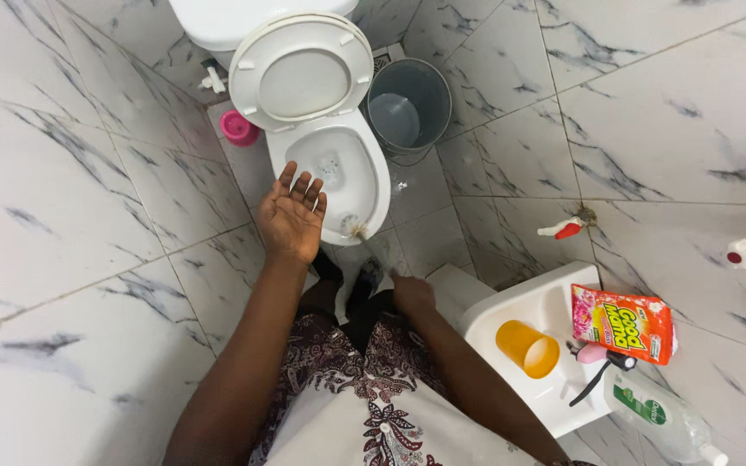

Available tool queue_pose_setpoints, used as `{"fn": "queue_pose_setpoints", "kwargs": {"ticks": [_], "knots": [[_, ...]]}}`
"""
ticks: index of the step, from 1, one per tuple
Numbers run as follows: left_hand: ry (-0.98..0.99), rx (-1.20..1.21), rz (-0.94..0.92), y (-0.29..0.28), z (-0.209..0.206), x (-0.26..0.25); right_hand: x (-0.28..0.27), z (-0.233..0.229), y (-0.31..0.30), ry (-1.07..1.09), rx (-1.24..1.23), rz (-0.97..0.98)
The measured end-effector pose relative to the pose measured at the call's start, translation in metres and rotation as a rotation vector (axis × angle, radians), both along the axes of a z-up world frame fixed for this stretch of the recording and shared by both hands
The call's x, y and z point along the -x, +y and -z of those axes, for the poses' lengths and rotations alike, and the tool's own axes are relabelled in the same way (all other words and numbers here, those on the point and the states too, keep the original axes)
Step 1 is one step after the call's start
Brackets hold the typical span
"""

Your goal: The person scrubs the interior of a toilet bowl using a brush, moving it around the rim and the water, and lifts the seat to reach different surfaces.

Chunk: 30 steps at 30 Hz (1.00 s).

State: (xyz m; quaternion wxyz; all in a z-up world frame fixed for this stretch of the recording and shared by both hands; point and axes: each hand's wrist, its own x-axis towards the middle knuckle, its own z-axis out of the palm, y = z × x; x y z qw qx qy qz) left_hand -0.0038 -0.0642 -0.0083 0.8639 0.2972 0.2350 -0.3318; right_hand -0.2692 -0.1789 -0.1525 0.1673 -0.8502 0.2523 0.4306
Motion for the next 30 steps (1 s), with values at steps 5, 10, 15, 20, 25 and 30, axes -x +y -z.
{"fn": "queue_pose_setpoints", "kwargs": {"ticks": [5, 10, 15, 20, 25, 30], "knots": [[0.000, -0.078, -0.029, 0.009, -0.006, 0.027, 0.006, -0.017, -0.011, 0.133, -0.073, 0.189], [-0.026, -0.060, -0.044, 0.027, 0.000, 0.064, 0.046, 0.023, -0.021, 0.003, -0.011, 0.090], [0.008, -0.109, -0.060, 0.040, 0.008, 0.098, 0.051, 0.013, -0.017, 0.029, -0.081, 0.179], [-0.002, -0.157, -0.031, 0.051, 0.024, 0.134, 0.063, -0.004, -0.018, -0.028, -0.089, 0.241], [0.019, -0.174, -0.007, 0.059, 0.037, 0.164, 0.075, 0.008, -0.026, -0.109, -0.085, 0.208], [0.048, -0.192, 0.012, 0.067, 0.041, 0.184, 0.097, 0.025, -0.031, -0.176, -0.098, 0.233]]}}
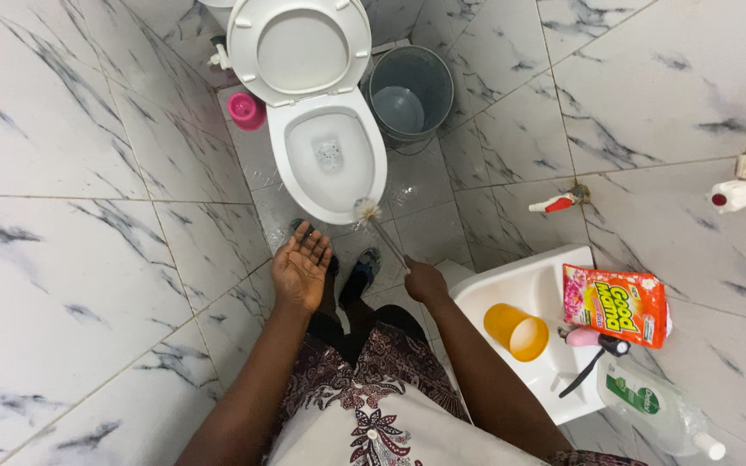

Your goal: The person scrubs the interior of a toilet bowl using a brush, moving it around the rim and the water, and lifts the seat to reach different surfaces.

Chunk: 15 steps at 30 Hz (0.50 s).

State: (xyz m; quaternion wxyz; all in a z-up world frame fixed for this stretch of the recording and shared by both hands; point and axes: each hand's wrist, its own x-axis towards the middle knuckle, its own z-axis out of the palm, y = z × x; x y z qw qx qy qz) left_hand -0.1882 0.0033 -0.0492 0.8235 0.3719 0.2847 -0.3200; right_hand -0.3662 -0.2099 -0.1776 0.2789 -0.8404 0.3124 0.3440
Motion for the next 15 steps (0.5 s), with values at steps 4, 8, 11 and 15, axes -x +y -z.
{"fn": "queue_pose_setpoints", "kwargs": {"ticks": [4, 8, 11, 15], "knots": [[-0.032, -0.023, 0.043, 0.005, 0.006, 0.007, 0.010, 0.009, 0.003, 0.042, -0.056, 0.087], [0.023, -0.097, 0.119, 0.009, 0.014, 0.016, 0.005, 0.035, 0.006, 0.030, -0.056, 0.137], [0.034, -0.134, 0.145, 0.007, 0.020, 0.025, -0.011, 0.061, -0.002, -0.016, 0.004, 0.131], [0.053, -0.120, 0.159, 0.014, 0.029, 0.037, -0.017, 0.073, -0.012, -0.079, -0.024, 0.184]]}}
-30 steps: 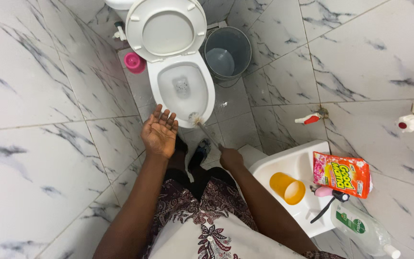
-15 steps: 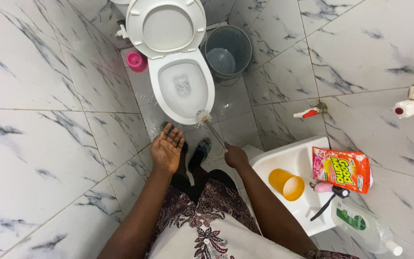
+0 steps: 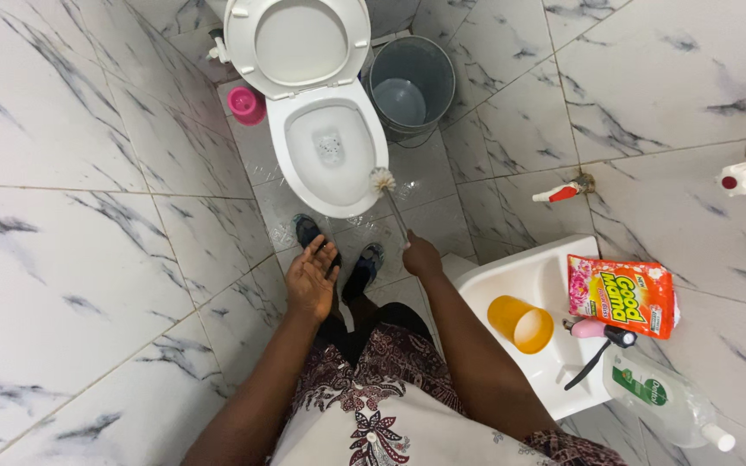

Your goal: The person scrubs the interior of a toilet bowl using a brush, moving it around the rim and the water, and lifts the seat to reach different surfaces.

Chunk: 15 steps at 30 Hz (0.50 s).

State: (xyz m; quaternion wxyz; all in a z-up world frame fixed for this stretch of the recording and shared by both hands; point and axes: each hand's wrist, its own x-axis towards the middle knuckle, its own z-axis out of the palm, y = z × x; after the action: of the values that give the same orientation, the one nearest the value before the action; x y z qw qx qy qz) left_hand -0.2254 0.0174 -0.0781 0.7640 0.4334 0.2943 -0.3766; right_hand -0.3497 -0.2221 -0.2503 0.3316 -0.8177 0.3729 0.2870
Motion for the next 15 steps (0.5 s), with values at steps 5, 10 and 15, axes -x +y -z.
{"fn": "queue_pose_setpoints", "kwargs": {"ticks": [5, 10, 15], "knots": [[0.011, -0.003, -0.001, 0.006, 0.004, 0.003, 0.012, -0.008, 0.011, 0.092, -0.022, -0.003], [0.017, -0.029, -0.012, 0.009, 0.003, 0.003, -0.012, 0.009, -0.006, -0.034, 0.045, 0.000], [0.006, 0.006, -0.008, 0.014, 0.002, 0.004, -0.066, 0.028, -0.053, -0.046, 0.096, -0.037]]}}
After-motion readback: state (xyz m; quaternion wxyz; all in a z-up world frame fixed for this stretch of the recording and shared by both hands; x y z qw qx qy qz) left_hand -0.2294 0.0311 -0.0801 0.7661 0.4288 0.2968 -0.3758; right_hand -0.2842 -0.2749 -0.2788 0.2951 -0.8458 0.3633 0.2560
